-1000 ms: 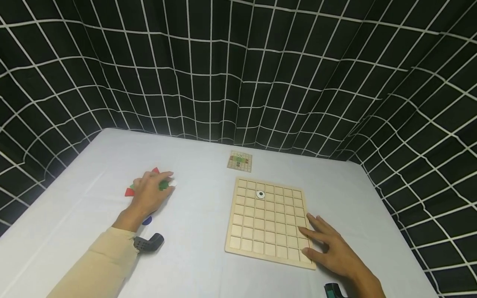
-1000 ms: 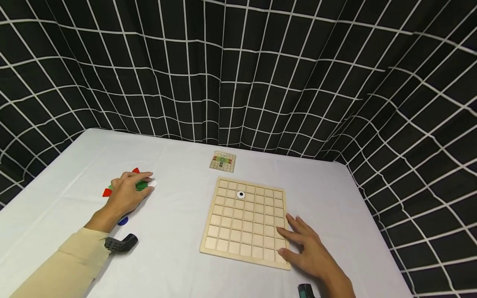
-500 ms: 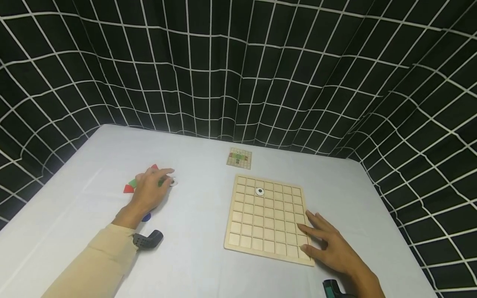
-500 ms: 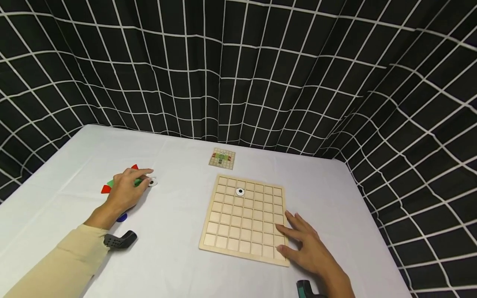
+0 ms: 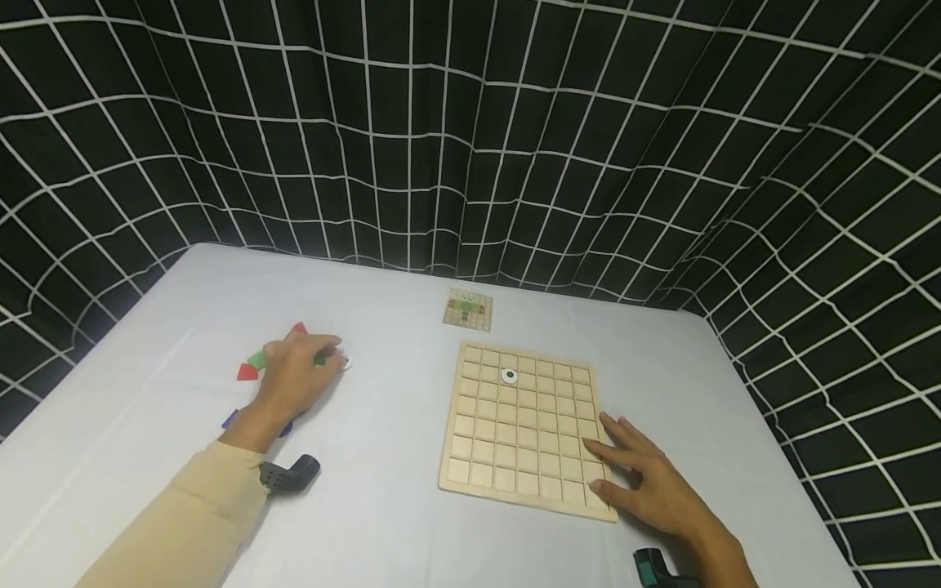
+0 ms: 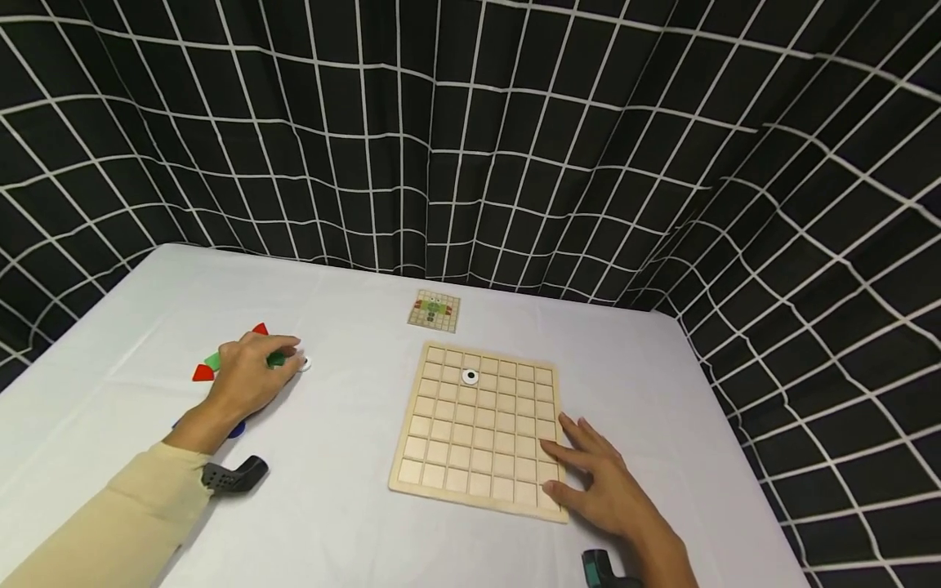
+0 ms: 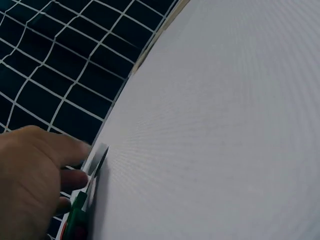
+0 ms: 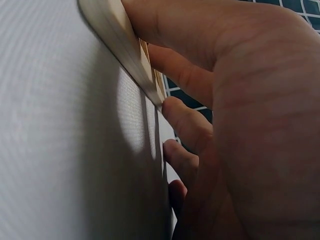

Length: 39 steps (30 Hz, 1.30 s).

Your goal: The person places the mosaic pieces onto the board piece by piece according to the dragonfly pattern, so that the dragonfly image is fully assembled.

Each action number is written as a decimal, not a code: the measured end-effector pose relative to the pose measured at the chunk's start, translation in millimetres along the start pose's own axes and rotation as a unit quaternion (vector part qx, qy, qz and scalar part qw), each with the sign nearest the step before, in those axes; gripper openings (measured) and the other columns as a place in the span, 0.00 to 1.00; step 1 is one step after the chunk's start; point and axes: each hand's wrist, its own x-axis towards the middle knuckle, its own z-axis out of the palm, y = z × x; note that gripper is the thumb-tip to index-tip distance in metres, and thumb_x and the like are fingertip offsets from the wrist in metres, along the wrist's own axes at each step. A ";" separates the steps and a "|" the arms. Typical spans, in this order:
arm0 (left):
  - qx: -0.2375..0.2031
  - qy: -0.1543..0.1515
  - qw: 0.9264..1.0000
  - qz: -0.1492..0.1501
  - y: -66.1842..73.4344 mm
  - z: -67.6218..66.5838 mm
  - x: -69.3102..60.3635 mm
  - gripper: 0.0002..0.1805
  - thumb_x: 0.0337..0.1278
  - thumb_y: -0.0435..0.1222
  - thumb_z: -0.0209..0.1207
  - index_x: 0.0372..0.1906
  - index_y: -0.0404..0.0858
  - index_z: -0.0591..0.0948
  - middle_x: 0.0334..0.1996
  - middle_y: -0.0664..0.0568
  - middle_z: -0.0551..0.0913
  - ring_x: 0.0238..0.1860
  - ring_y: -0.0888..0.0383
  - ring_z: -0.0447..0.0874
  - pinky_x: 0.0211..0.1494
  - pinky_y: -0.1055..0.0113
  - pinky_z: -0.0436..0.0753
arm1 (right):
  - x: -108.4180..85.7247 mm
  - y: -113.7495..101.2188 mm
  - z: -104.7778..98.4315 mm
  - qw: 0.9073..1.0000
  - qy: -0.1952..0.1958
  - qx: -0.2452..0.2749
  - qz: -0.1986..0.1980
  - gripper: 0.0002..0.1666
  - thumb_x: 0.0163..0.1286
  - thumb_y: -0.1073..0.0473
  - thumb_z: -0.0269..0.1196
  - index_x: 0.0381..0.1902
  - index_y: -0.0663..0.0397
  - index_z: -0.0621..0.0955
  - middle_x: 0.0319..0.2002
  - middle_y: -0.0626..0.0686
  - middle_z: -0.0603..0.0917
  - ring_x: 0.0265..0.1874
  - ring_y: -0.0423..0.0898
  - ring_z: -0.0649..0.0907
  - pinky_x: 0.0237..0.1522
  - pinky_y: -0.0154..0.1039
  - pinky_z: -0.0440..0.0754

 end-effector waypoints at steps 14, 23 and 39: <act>0.002 -0.069 0.998 0.006 0.1 0.5 -7.5 0.20 0.58 0.33 0.63 0.56 0.37 0.84 0.51 0.38 0.83 0.58 0.38 0.73 0.57 0.40 0.57 | 1.4 -2.3 -0.3 1.000 -0.018 0.006 0.023 0.32 0.58 0.45 0.74 0.59 0.49 0.84 0.73 0.60 0.66 0.72 0.70 0.57 0.61 0.77 0.54; -0.023 -0.016 0.998 0.055 1.1 2.6 -6.1 0.21 0.51 0.31 0.71 0.53 0.35 0.85 0.40 0.45 0.86 0.49 0.43 0.77 0.53 0.43 0.60 | 2.5 -2.4 -0.3 0.999 -0.021 -0.003 0.028 0.32 0.59 0.43 0.73 0.60 0.49 0.84 0.74 0.59 0.65 0.72 0.70 0.57 0.61 0.78 0.53; -0.065 0.082 0.976 0.190 34.2 1.4 5.6 0.21 0.46 0.30 0.73 0.49 0.32 0.86 0.37 0.46 0.87 0.43 0.48 0.79 0.49 0.53 0.74 | -0.5 -0.8 1.3 1.000 -0.011 0.003 0.020 0.31 0.59 0.45 0.74 0.59 0.48 0.84 0.74 0.59 0.66 0.72 0.71 0.57 0.60 0.79 0.54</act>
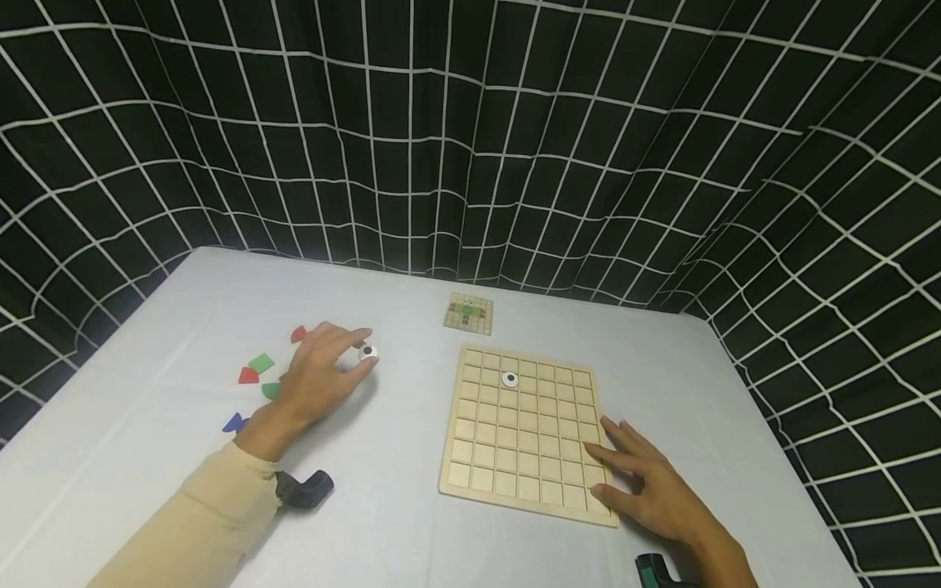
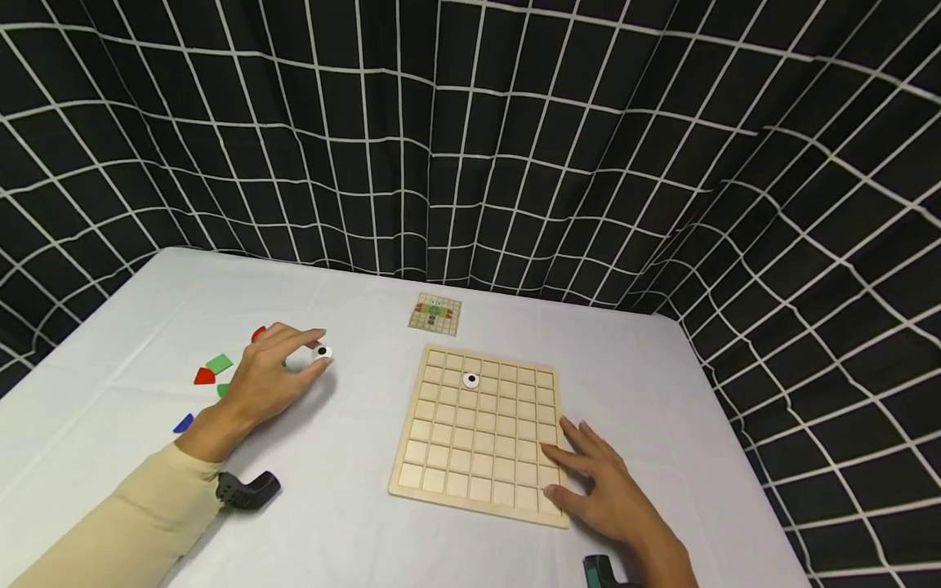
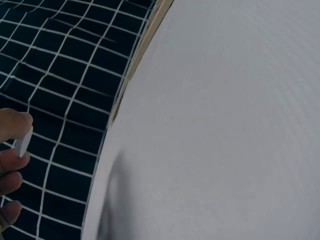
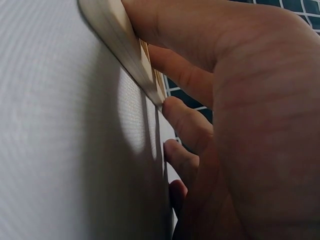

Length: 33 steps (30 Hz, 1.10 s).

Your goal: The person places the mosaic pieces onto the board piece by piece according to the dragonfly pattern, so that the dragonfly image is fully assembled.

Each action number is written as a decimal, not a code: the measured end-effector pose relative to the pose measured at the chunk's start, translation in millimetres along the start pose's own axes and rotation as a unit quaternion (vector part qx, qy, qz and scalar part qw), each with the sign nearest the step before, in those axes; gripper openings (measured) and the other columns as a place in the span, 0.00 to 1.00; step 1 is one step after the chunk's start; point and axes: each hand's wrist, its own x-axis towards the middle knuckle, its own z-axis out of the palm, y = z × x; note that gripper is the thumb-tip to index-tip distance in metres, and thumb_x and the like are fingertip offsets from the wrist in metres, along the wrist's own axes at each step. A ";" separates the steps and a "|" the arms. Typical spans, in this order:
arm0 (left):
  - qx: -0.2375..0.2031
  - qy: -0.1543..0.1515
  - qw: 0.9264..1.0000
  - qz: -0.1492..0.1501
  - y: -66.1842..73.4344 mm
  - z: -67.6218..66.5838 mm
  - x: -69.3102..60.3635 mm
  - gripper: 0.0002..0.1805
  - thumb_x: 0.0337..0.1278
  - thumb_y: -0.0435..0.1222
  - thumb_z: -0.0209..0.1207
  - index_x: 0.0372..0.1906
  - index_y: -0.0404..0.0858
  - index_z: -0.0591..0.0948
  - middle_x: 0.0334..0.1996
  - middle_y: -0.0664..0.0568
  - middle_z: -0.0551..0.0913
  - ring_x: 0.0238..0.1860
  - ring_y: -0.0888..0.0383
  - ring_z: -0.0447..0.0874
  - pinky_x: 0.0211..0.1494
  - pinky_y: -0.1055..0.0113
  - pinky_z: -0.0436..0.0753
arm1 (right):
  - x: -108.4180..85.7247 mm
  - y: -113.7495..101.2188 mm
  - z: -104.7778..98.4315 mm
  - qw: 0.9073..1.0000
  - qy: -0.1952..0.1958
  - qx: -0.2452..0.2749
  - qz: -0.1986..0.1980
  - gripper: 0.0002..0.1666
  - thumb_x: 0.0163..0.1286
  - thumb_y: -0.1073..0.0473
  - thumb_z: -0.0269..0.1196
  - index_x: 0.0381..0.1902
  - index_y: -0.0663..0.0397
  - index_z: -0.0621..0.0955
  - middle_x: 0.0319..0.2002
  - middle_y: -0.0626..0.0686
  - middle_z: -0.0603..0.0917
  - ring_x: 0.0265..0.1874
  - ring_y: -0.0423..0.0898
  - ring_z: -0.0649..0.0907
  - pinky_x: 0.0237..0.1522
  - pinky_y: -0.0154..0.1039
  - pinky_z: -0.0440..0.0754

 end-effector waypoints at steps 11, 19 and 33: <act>-0.031 0.034 0.997 0.067 27.8 18.6 27.6 0.20 0.43 0.30 0.75 0.46 0.29 0.86 0.32 0.46 0.86 0.39 0.46 0.80 0.47 0.52 0.78 | 2.1 -0.7 -3.9 1.000 0.001 -0.004 -0.006 0.31 0.59 0.46 0.74 0.59 0.48 0.84 0.74 0.58 0.66 0.72 0.70 0.57 0.60 0.78 0.55; -0.073 0.010 0.995 0.071 52.8 43.8 43.4 0.19 0.45 0.29 0.74 0.46 0.29 0.86 0.32 0.46 0.86 0.38 0.49 0.80 0.45 0.56 0.78 | 1.1 -1.6 -1.3 1.000 -0.005 0.006 0.011 0.31 0.58 0.46 0.74 0.59 0.49 0.84 0.74 0.59 0.65 0.73 0.70 0.56 0.60 0.78 0.53; -0.116 -0.081 0.990 0.025 88.9 92.4 62.3 0.20 0.53 0.31 0.70 0.52 0.30 0.83 0.44 0.44 0.86 0.49 0.49 0.82 0.58 0.57 0.78 | 1.2 0.5 0.0 1.000 0.007 0.002 -0.012 0.30 0.58 0.47 0.75 0.58 0.48 0.85 0.73 0.60 0.67 0.71 0.71 0.58 0.58 0.79 0.56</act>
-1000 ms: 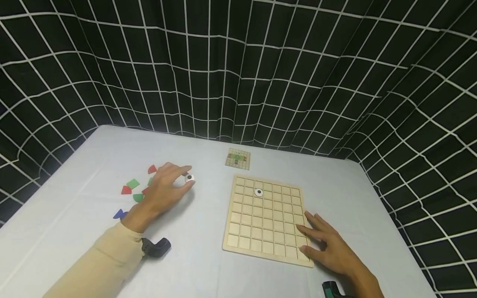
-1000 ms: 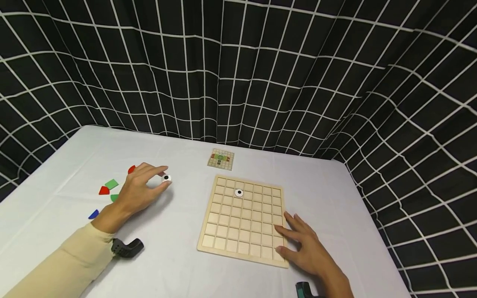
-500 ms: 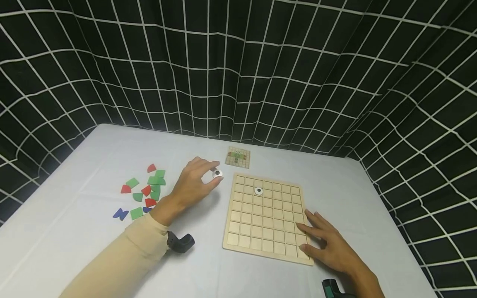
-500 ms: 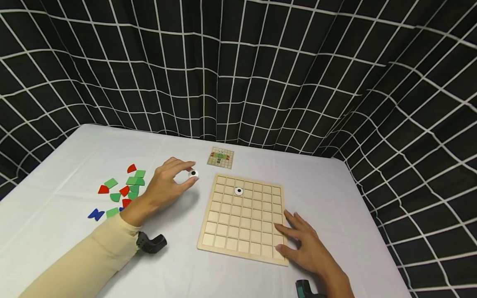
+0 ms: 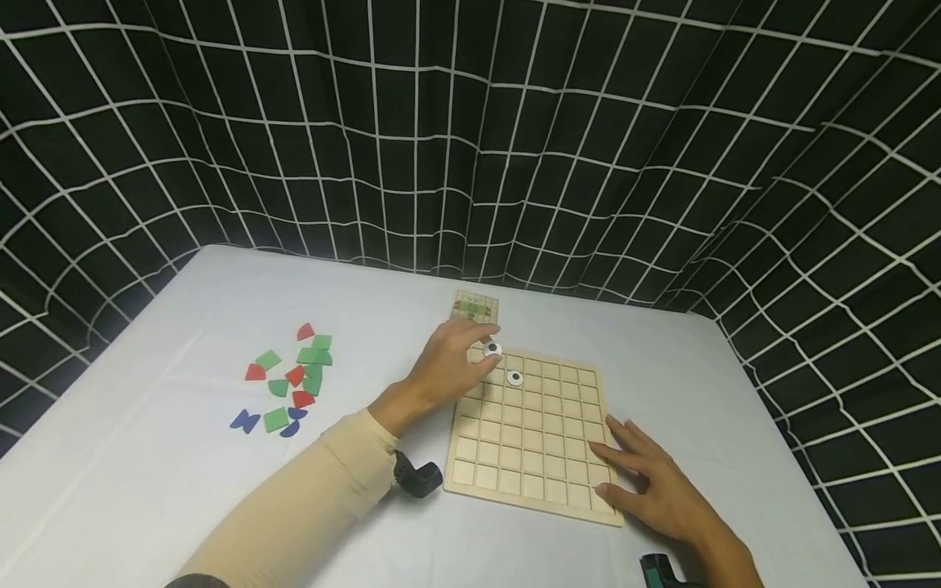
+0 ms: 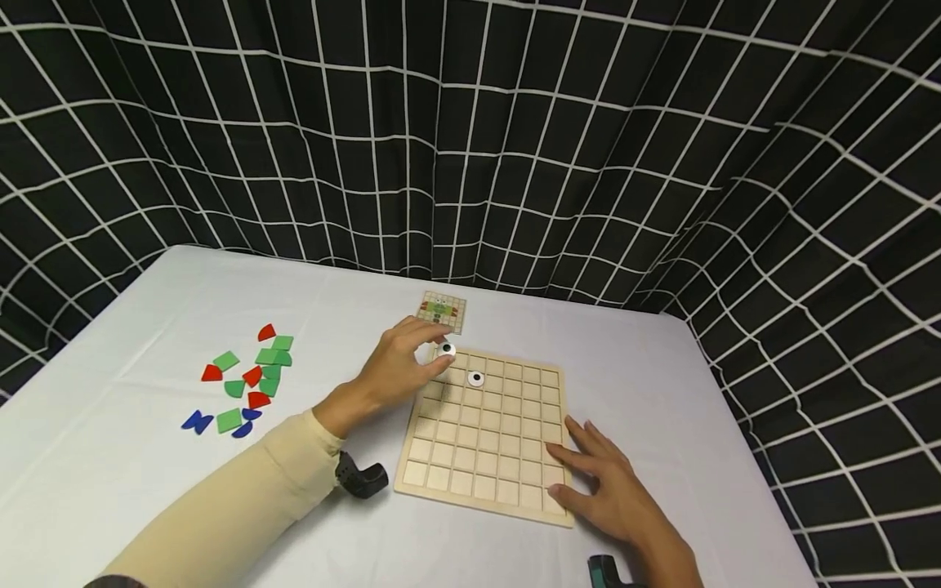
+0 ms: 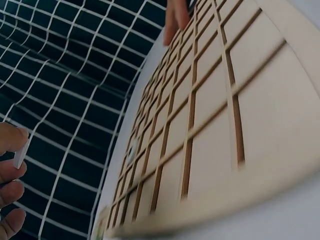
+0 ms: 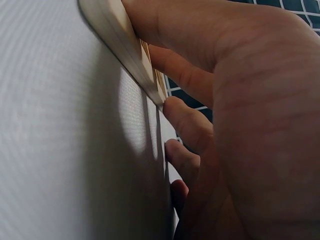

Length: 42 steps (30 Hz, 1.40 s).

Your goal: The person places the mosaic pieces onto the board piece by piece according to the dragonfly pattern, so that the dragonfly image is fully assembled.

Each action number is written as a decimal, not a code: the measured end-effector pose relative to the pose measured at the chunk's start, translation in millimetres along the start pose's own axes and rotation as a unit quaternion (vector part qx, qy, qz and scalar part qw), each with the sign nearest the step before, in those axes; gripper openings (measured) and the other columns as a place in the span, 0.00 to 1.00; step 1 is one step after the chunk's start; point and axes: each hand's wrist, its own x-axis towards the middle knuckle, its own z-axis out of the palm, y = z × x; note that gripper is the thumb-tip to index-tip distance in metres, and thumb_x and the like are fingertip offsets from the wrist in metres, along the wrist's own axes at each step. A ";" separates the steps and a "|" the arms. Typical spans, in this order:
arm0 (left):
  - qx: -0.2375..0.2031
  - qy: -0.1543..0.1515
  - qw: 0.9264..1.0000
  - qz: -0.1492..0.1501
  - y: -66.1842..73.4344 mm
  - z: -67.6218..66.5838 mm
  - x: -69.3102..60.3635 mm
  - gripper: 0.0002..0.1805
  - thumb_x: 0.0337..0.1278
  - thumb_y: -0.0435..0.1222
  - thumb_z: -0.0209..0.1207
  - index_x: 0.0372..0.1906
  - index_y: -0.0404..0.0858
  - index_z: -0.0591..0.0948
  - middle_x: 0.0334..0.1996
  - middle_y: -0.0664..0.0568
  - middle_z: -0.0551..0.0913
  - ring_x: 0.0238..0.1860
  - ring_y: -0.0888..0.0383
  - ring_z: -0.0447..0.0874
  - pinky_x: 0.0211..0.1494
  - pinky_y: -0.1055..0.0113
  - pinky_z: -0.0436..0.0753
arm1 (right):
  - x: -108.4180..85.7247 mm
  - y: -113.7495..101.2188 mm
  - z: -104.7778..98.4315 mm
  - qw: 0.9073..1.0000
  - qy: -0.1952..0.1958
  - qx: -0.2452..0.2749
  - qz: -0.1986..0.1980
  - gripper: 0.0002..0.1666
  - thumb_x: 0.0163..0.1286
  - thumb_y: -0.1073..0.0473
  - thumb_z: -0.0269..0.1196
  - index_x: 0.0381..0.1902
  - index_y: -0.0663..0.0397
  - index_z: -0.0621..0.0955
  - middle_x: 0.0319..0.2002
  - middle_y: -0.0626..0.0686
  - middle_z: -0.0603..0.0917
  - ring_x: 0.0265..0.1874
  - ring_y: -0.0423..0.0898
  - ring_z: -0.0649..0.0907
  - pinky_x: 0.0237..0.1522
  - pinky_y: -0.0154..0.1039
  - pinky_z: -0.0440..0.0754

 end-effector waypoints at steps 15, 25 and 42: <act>-0.030 -0.086 0.993 -0.072 6.4 51.9 14.9 0.19 0.57 0.33 0.68 0.54 0.34 0.84 0.44 0.46 0.87 0.45 0.54 0.79 0.50 0.65 0.78 | 0.5 -0.7 -0.7 1.000 -0.001 0.000 0.007 0.31 0.58 0.47 0.75 0.58 0.49 0.85 0.73 0.60 0.67 0.71 0.72 0.58 0.58 0.79 0.56; 0.007 -0.132 0.985 -0.114 9.0 72.0 17.0 0.18 0.59 0.36 0.68 0.54 0.38 0.85 0.46 0.53 0.87 0.45 0.58 0.76 0.52 0.62 0.72 | 0.2 0.8 -0.2 1.000 -0.003 0.013 0.004 0.31 0.58 0.46 0.75 0.59 0.47 0.85 0.73 0.59 0.66 0.72 0.72 0.57 0.58 0.79 0.55; 0.059 -0.155 0.979 -0.119 1.9 88.0 5.6 0.14 0.60 0.39 0.66 0.50 0.44 0.87 0.33 0.61 0.84 0.38 0.62 0.71 0.48 0.61 0.65 | 1.6 -1.1 0.5 1.000 -0.004 0.004 0.021 0.31 0.57 0.45 0.74 0.58 0.49 0.85 0.73 0.60 0.67 0.72 0.72 0.57 0.60 0.78 0.54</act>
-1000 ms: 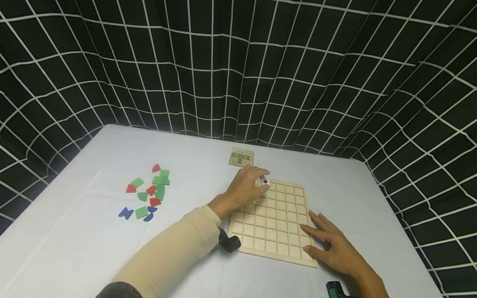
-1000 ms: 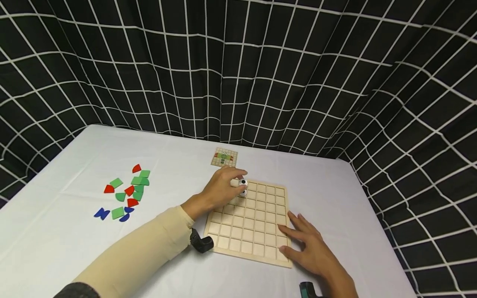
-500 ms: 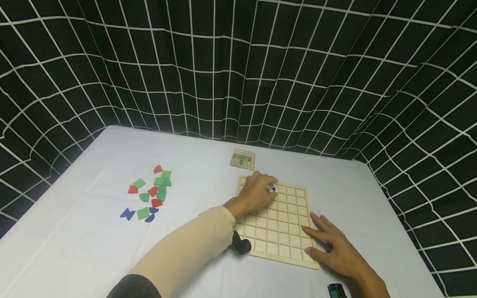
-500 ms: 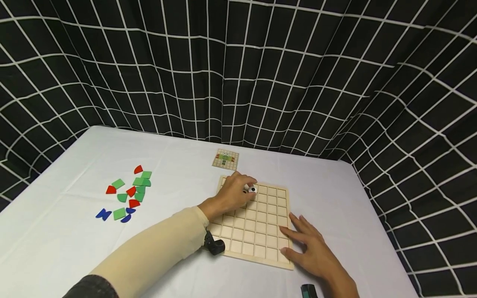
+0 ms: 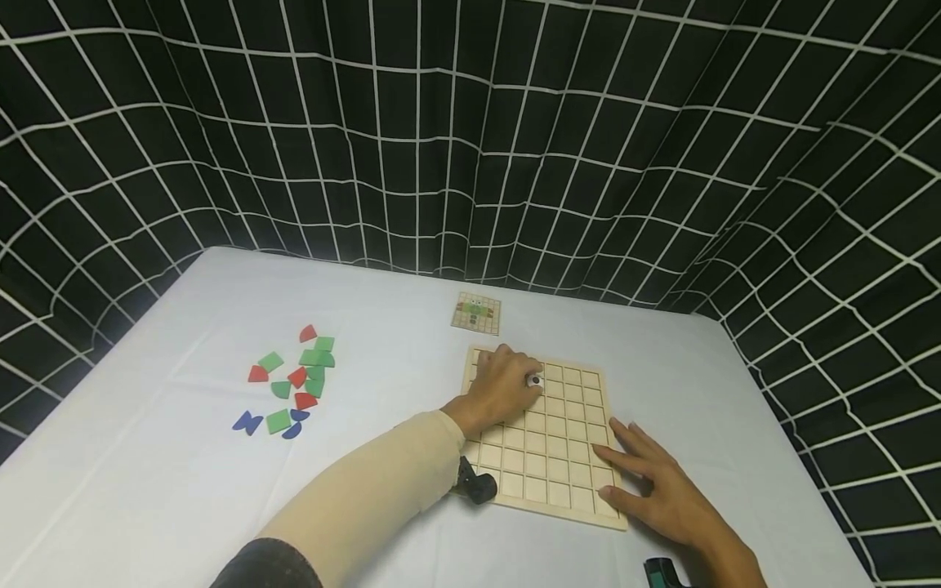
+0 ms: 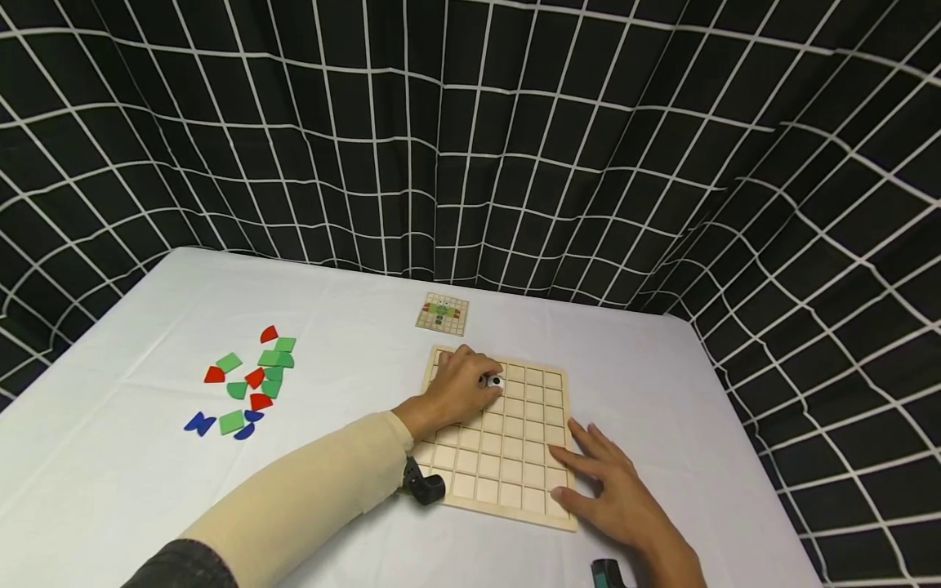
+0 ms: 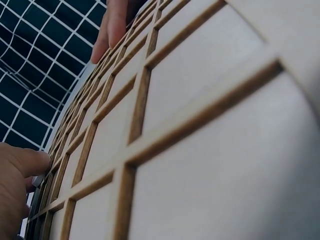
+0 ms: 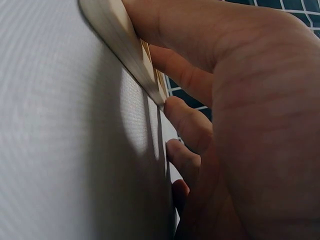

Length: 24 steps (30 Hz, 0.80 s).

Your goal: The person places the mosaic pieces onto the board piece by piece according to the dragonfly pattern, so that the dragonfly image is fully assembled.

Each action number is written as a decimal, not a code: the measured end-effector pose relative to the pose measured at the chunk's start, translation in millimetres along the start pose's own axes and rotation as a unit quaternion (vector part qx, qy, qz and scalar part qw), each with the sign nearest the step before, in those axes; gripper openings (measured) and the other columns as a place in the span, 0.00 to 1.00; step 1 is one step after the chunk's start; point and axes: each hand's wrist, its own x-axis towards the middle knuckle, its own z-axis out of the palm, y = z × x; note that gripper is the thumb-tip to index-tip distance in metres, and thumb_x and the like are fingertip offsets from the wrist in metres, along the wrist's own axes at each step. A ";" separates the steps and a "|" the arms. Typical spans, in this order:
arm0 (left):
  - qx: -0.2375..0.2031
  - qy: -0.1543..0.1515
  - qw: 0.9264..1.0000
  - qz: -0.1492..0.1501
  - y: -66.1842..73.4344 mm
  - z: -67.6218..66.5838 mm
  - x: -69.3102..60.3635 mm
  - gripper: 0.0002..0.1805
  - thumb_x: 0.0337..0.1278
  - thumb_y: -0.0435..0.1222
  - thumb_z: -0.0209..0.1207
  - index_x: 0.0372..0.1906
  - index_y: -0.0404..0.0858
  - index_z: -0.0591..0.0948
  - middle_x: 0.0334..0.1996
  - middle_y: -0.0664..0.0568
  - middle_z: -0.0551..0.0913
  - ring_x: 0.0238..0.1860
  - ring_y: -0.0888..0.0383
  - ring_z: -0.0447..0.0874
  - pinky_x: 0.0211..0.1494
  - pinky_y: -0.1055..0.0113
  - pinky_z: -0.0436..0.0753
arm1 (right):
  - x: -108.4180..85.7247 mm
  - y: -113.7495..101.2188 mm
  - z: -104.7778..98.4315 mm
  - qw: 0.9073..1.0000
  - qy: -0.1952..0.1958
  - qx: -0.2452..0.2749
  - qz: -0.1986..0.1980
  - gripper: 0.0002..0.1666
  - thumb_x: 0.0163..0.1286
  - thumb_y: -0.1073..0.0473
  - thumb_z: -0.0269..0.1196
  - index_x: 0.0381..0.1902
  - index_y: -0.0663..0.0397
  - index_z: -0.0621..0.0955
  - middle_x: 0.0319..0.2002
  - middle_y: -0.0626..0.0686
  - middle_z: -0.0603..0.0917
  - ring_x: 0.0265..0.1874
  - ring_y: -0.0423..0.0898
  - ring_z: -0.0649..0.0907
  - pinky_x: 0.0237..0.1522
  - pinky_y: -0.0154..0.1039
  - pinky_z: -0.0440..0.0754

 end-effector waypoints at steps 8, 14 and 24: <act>-0.002 0.008 1.000 0.007 0.0 0.8 -1.6 0.15 0.59 0.39 0.66 0.51 0.44 0.87 0.38 0.58 0.87 0.42 0.61 0.74 0.50 0.60 0.65 | 0.2 -2.5 -1.4 1.000 0.002 0.002 0.003 0.32 0.57 0.45 0.75 0.58 0.48 0.85 0.73 0.60 0.67 0.72 0.72 0.57 0.59 0.79 0.54; -0.010 0.014 1.000 0.012 -0.7 0.9 -2.7 0.14 0.60 0.35 0.64 0.51 0.43 0.87 0.40 0.56 0.87 0.44 0.60 0.76 0.51 0.58 0.65 | 0.2 -2.3 -1.0 1.000 0.001 0.001 0.003 0.31 0.57 0.45 0.75 0.58 0.48 0.85 0.73 0.60 0.67 0.72 0.71 0.58 0.59 0.78 0.55; -0.008 0.009 1.000 0.006 0.4 0.7 -2.0 0.14 0.61 0.39 0.66 0.51 0.43 0.86 0.38 0.59 0.87 0.46 0.61 0.75 0.51 0.59 0.63 | 0.8 -0.1 -0.1 1.000 -0.003 -0.001 0.005 0.32 0.57 0.44 0.74 0.58 0.48 0.85 0.73 0.60 0.66 0.72 0.71 0.57 0.60 0.79 0.54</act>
